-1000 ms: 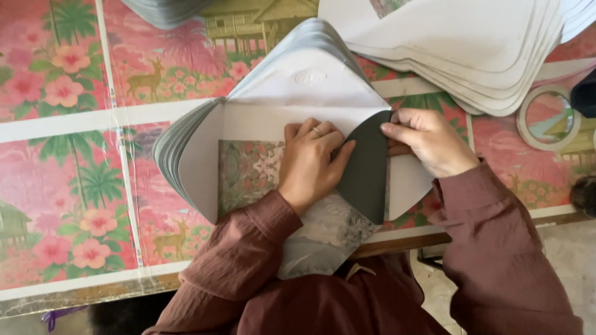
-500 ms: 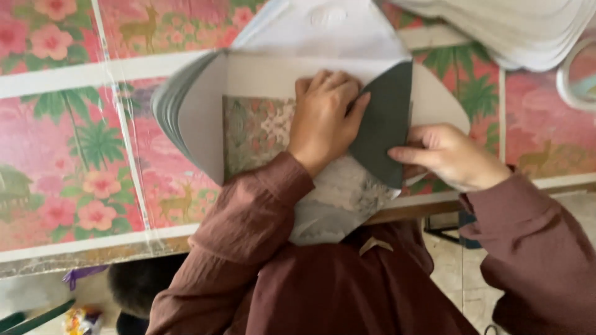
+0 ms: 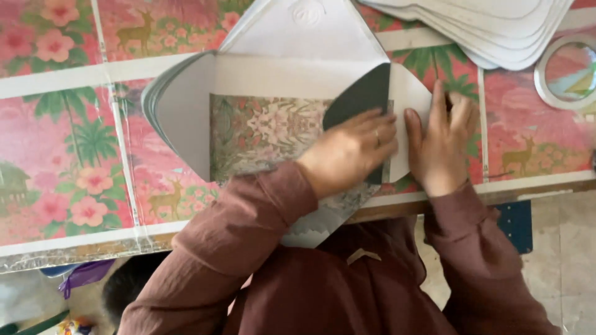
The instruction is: Manually folding and stacking decorative envelopes on a work table
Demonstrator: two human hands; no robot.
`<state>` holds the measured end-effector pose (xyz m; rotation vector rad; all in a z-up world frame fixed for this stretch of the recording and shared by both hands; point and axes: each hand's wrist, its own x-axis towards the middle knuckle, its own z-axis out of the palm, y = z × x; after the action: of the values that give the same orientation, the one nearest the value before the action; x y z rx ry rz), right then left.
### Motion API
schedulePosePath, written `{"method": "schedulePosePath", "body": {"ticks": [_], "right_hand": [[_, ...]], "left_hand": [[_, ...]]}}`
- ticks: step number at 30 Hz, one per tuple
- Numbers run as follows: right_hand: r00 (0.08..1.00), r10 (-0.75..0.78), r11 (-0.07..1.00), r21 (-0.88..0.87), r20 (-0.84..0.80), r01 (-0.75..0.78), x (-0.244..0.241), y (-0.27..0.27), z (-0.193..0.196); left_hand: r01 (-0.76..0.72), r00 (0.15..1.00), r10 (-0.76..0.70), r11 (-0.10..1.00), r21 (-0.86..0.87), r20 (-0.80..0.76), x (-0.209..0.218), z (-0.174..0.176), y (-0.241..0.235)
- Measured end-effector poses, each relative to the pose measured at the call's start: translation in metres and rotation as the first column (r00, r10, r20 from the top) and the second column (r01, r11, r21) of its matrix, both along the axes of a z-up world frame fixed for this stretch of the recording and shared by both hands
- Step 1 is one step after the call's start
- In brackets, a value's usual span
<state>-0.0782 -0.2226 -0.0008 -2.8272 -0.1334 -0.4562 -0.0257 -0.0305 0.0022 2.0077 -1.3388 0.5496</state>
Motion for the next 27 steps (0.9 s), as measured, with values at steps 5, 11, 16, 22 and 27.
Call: {"method": "schedulePosePath", "body": {"ticks": [5,11,16,22,27], "right_hand": [[0.981,0.000,0.999,-0.032,0.192,0.007,0.003,0.011,0.005],[0.947,0.098,0.956,-0.295,0.306,-0.004,0.010,-0.012,0.007],[0.955,-0.295,0.851,0.463,0.033,0.247,0.016,0.008,0.040],[0.959,-0.184,-0.073,0.976,-0.214,0.203,0.034,0.051,0.042],[0.986,-0.152,0.163,0.982,-0.072,0.097,0.039,0.082,0.022]], "left_hand": [[0.020,0.998,-0.022,0.999,-0.025,-0.062,0.002,0.002,0.025],[0.034,0.999,-0.041,0.957,0.287,0.019,0.006,0.008,0.032],[0.054,0.998,-0.046,0.961,0.270,-0.034,0.004,0.004,0.035],[0.028,0.998,-0.022,0.994,0.104,-0.058,0.002,-0.001,0.031],[-0.006,0.998,0.010,0.998,0.057,-0.069,0.005,-0.002,0.026]]}}
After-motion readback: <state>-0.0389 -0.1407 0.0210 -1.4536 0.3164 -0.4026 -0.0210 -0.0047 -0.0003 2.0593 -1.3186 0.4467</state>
